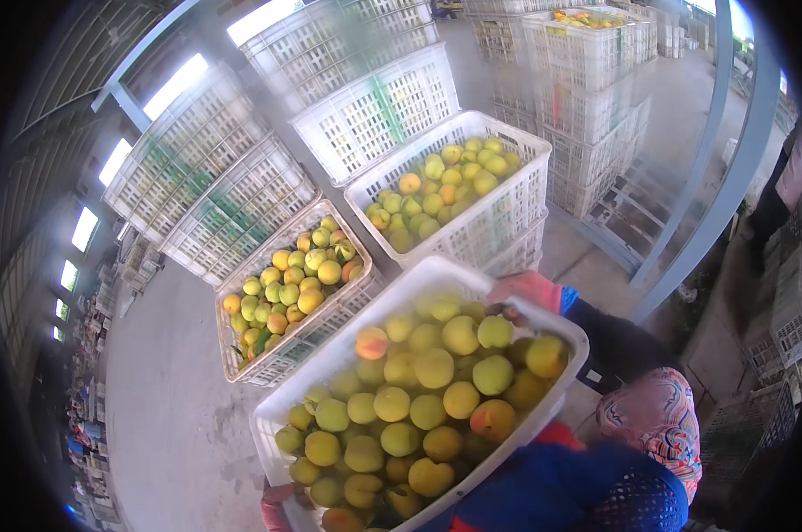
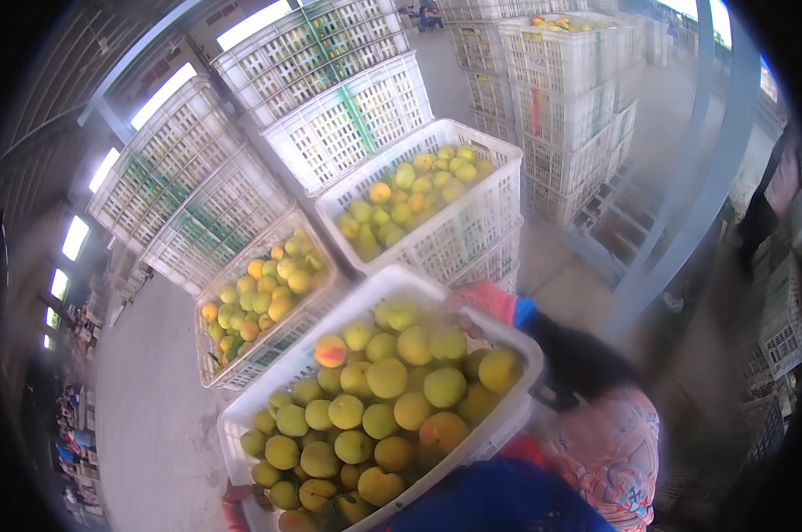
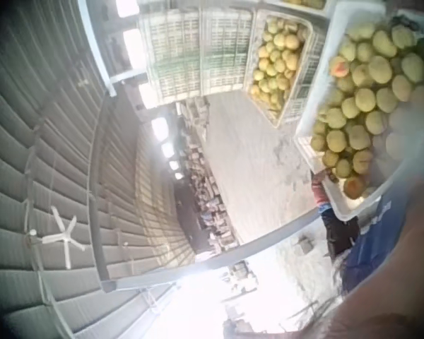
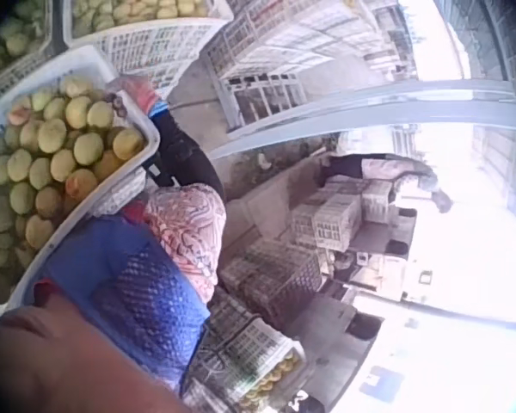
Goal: Sorting and packing peaches into crates using an automated machine.
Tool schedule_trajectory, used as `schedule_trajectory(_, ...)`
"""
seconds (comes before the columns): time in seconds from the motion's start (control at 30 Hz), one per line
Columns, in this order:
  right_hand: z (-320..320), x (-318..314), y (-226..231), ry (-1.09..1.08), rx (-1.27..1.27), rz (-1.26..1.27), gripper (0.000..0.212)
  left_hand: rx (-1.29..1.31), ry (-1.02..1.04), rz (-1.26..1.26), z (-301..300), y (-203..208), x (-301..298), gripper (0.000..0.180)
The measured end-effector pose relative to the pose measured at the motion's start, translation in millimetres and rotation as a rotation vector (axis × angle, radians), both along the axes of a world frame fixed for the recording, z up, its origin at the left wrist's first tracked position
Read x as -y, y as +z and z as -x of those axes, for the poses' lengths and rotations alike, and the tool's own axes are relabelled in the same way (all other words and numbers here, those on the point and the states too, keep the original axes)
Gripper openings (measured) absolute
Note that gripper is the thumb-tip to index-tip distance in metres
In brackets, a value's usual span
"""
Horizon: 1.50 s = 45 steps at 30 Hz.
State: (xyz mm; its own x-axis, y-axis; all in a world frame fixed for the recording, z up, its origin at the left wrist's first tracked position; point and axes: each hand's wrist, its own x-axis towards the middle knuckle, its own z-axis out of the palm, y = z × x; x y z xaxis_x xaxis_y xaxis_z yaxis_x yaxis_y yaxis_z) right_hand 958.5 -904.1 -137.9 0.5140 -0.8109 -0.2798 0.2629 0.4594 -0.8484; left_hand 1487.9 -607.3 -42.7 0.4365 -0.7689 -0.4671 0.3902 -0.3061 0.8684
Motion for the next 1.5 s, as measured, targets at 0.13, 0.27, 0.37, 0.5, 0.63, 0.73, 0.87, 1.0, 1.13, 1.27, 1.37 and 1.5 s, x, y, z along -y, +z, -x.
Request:
schedule_trajectory(0.13, 35.7, -51.2, 9.1, -0.216, -0.215, -0.161, 0.023, -0.043, -0.06, -0.035, 27.4, -31.1, 16.0, 0.05)
schedule_trajectory(0.27, 79.8, -81.6, -23.5, -0.292, -0.254, -0.158, 0.023, -0.044, -0.138, -0.075, 46.6, -48.7, 35.6, 0.058)
schedule_trajectory(0.37, 110.9, -139.3, -31.7, -0.415, -0.286, -0.044, 0.022, -0.069, -0.278, -0.086, 57.0, -62.3, 61.0, 0.059)
schedule_trajectory(0.5, 123.5, -229.9, -34.6, -0.575, -0.326, 0.11, 0.022, 0.076, -0.522, -0.043, 62.3, -67.9, 89.5, 0.064)
schedule_trajectory(0.63, 116.2, -339.3, -10.8, -0.82, -0.282, 0.01, 0.022, 0.031, -0.748, 0.004, 75.4, -67.1, 129.8, 0.062)
schedule_trajectory(0.73, 92.7, -409.6, 33.3, -1.128, -0.157, -0.253, 0.026, -0.078, -0.921, 0.026, 138.3, -40.4, 145.9, 0.065)
schedule_trajectory(0.87, 88.3, -498.8, 25.4, -1.38, -0.052, -0.236, 0.04, -0.298, -1.179, -0.046, 199.0, -42.0, 170.1, 0.066)
schedule_trajectory(1.0, 85.9, -569.6, 50.5, -1.57, -0.162, -0.239, 0.037, -0.289, -1.445, -0.083, 288.2, -44.3, 200.4, 0.06)
schedule_trajectory(1.13, 103.2, -635.5, 48.1, -1.756, -0.161, -0.278, 0.039, -0.257, -1.592, -0.035, 399.5, -37.4, 201.8, 0.061)
schedule_trajectory(1.27, 111.9, -675.0, 46.6, -1.931, -0.276, -0.304, 0.038, -0.339, -1.771, 0.003, 500.9, -32.8, 190.9, 0.062)
schedule_trajectory(1.37, 123.3, -721.9, -11.8, -2.056, -0.325, -0.32, 0.034, -0.285, -1.889, 0.065, 563.9, -18.0, 187.2, 0.061)
schedule_trajectory(1.5, 128.4, -768.8, -33.6, -1.876, -1.299, -0.13, 0.026, -0.278, -2.061, 0.016, 683.9, -18.9, 168.1, 0.065)
